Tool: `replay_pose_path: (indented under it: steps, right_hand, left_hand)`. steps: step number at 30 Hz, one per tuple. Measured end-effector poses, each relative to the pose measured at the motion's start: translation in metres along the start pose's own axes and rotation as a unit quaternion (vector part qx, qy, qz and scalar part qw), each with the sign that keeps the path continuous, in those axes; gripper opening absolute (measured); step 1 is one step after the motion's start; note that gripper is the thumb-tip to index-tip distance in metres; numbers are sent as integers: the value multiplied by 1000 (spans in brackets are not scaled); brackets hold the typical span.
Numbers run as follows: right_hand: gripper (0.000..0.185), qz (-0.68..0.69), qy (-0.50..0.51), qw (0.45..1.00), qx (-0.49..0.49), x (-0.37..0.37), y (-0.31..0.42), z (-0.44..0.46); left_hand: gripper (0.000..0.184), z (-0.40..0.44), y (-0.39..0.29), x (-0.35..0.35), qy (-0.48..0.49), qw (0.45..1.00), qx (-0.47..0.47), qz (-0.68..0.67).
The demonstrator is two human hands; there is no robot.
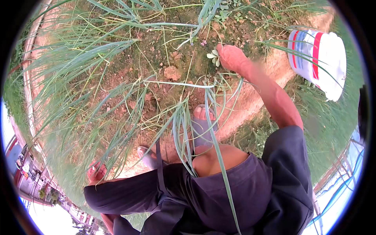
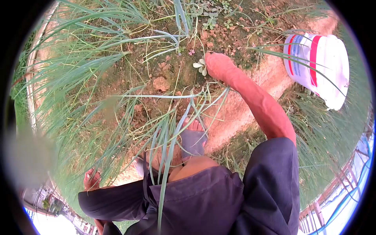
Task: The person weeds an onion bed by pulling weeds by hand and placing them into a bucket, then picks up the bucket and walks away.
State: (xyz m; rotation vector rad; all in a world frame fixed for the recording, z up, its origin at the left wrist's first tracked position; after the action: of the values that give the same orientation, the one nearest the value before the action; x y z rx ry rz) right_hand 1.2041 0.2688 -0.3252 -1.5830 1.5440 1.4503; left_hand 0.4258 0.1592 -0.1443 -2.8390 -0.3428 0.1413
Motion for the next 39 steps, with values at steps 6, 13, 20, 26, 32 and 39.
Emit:
replay_pose_path:
  steps: [6, 13, 20, 26, 32, 39]
  right_hand:
    - [15, -25, 51, 998, -4, -15, 11, 4]
    - [19, 118, -138, 970, 165, -38, -32, -18]
    - [27, 450, -171, 857, 186, -32, -2, 27]
    - [31, 108, -219, 969, 49, -15, 11, 73]
    - [24, 484, -187, 840, 161, -10, -13, 42]
    - [29, 110, -121, 981, 104, -15, -21, 33]
  left_hand:
    - [45, -2, 1, 20, 75, 997, 10, 20]
    - [38, 3, 10, 25, 152, 987, -45, -4]
    - [28, 0, 4, 42, 52, 996, -31, 63]
    - [25, 13, 15, 14, 21, 998, -62, 17]
    - [37, 14, 16, 8, 47, 997, -12, 52]
    - [41, 12, 11, 39, 100, 994, -34, 29]
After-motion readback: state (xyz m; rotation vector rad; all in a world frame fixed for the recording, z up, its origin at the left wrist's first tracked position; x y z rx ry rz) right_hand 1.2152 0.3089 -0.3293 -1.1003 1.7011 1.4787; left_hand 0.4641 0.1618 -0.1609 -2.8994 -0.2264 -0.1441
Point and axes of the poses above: each hand's wrist, its own z-axis towards the middle knuckle, its own x-axis out of the palm, y = z × x, the point moved 7 cm from there along z, towards the middle knuckle, and after that the axes turned 14 degrees about -x, right-handed, at the moved point
